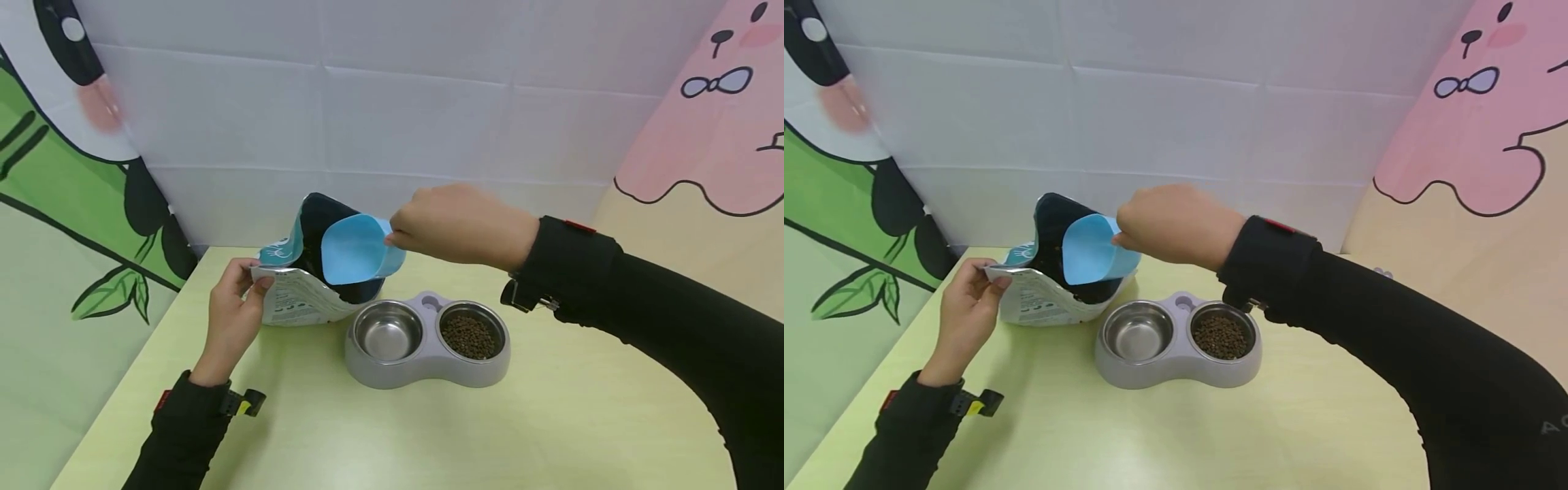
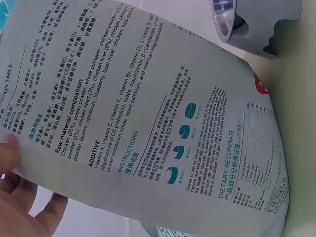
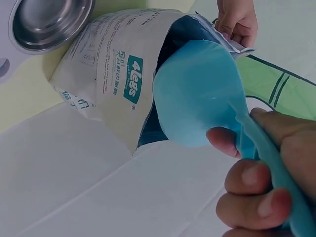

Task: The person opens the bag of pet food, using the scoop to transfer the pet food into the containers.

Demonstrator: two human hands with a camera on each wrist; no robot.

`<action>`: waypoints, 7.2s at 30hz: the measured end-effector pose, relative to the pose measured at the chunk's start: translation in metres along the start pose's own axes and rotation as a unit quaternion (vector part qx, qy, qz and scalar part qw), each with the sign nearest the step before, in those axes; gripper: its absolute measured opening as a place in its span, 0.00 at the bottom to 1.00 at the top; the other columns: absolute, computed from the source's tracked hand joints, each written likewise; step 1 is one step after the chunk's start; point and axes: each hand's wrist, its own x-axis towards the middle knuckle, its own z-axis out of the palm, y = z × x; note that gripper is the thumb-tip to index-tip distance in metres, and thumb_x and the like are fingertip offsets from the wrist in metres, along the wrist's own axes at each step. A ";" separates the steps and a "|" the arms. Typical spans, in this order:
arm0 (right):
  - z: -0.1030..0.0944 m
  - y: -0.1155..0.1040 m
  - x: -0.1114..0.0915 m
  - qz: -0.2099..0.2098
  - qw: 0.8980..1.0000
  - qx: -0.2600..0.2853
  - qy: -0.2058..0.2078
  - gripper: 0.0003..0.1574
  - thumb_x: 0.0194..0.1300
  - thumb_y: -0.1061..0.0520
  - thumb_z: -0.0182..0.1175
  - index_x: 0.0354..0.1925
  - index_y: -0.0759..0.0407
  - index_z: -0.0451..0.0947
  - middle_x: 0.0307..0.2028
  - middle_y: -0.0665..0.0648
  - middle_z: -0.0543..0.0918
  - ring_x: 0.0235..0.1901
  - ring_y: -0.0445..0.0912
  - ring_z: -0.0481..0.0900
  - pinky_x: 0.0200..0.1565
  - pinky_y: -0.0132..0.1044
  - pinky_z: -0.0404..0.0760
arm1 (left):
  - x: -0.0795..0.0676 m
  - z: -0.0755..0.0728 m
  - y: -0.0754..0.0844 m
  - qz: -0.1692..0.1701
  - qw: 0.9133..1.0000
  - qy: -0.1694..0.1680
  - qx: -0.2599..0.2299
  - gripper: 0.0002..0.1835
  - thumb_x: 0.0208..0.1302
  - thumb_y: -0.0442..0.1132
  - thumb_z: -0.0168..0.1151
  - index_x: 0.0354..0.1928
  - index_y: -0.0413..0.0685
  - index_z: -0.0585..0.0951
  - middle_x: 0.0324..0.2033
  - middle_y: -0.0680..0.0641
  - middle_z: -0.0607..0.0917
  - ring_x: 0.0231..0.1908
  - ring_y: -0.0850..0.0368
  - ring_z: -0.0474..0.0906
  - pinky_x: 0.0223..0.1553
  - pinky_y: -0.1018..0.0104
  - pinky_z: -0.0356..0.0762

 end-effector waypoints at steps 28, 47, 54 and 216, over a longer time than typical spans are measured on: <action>0.007 -0.030 0.026 0.011 0.994 -0.108 0.001 0.22 0.64 0.51 0.51 0.14 0.51 0.64 0.15 0.49 0.63 0.17 0.43 0.64 0.16 0.33 0.59 | -0.004 0.000 -0.001 -0.001 1.000 -0.006 0.001 0.10 0.61 0.29 0.53 0.44 0.40 0.68 0.43 0.45 0.76 0.49 0.54 0.72 0.53 0.54 0.70; 0.020 -0.057 0.046 0.017 0.974 -0.221 -0.050 0.11 0.60 0.61 0.48 0.24 0.51 0.72 0.15 0.47 0.65 0.15 0.41 0.61 0.13 0.30 0.56 | -0.006 0.000 -0.001 -0.003 1.000 -0.003 0.003 0.10 0.60 0.28 0.53 0.43 0.39 0.68 0.42 0.44 0.76 0.48 0.55 0.72 0.53 0.52 0.70; 0.020 -0.065 0.048 -0.002 0.968 -0.247 -0.054 0.19 0.60 0.62 0.46 0.15 0.49 0.61 0.13 0.46 0.53 0.14 0.40 0.49 0.17 0.34 0.44 | -0.005 0.000 -0.002 0.001 1.000 -0.004 0.005 0.10 0.60 0.28 0.53 0.43 0.39 0.68 0.42 0.45 0.77 0.48 0.55 0.72 0.53 0.54 0.71; 0.130 -0.053 0.092 0.108 0.935 0.335 -0.039 0.27 0.70 0.54 0.43 0.12 0.54 0.63 0.11 0.51 0.64 0.11 0.42 0.65 0.19 0.30 0.66 | -0.016 -0.002 -0.010 0.045 0.999 -0.011 0.005 0.10 0.59 0.26 0.54 0.42 0.39 0.69 0.43 0.43 0.78 0.47 0.53 0.73 0.50 0.58 0.73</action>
